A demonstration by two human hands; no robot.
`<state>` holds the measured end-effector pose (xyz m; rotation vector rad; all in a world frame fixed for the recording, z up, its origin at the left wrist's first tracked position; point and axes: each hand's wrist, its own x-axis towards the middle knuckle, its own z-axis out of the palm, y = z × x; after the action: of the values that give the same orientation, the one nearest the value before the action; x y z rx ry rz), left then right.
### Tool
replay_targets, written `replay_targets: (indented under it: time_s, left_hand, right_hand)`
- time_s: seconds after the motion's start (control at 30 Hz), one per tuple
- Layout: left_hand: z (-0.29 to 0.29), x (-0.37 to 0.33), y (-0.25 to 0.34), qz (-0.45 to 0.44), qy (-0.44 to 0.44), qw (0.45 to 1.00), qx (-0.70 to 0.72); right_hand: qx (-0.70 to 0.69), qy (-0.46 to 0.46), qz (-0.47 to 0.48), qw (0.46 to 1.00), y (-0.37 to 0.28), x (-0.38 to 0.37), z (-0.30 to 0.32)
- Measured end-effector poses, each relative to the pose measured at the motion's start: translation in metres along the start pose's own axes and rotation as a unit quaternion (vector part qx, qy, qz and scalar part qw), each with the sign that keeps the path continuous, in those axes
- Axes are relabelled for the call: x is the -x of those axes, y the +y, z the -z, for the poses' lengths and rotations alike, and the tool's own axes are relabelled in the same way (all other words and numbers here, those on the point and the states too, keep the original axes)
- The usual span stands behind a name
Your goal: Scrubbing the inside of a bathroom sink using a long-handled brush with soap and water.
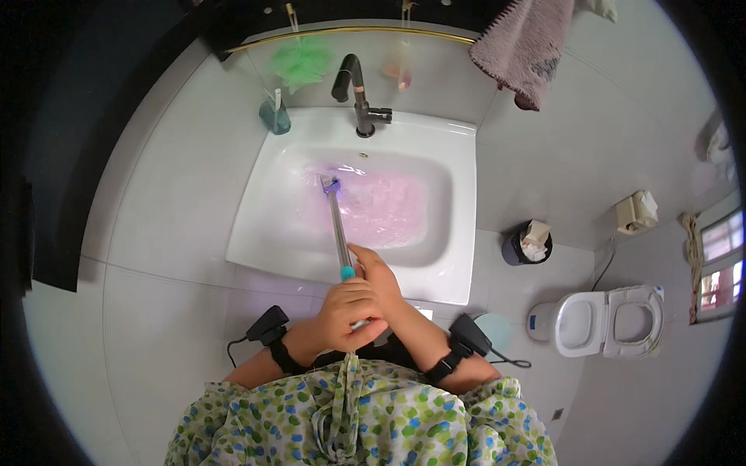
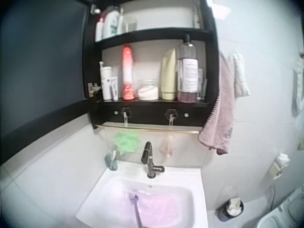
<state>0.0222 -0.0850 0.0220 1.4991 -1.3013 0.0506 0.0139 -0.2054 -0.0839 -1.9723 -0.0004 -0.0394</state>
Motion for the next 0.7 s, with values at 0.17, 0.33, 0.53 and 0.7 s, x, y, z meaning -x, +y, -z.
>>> replay_targets:
  time_s: [0.17, 0.33, 0.53, 0.7]
  left_hand:
    - [-0.001, -0.008, 0.012, -0.004, 0.034, 0.999, 0.040]
    - [0.018, -0.025, 0.067, -0.080, -0.056, 0.976, 0.193]
    - [0.010, -0.020, 0.042, -0.068, -0.076, 0.986, 0.131]
    - [-0.009, 0.002, -0.010, -0.012, -0.096, 0.995, -0.015]
  right_hand:
    - [-0.086, 0.101, -0.010, 0.991, -0.037, 0.032, 0.007]
    - [0.137, 0.130, 0.170, 0.967, -0.065, 0.038, 0.017]
    - [0.119, 0.135, 0.172, 0.969, -0.068, 0.018, 0.006]
    - [0.079, 0.135, 0.190, 0.969, -0.006, -0.027, -0.003]
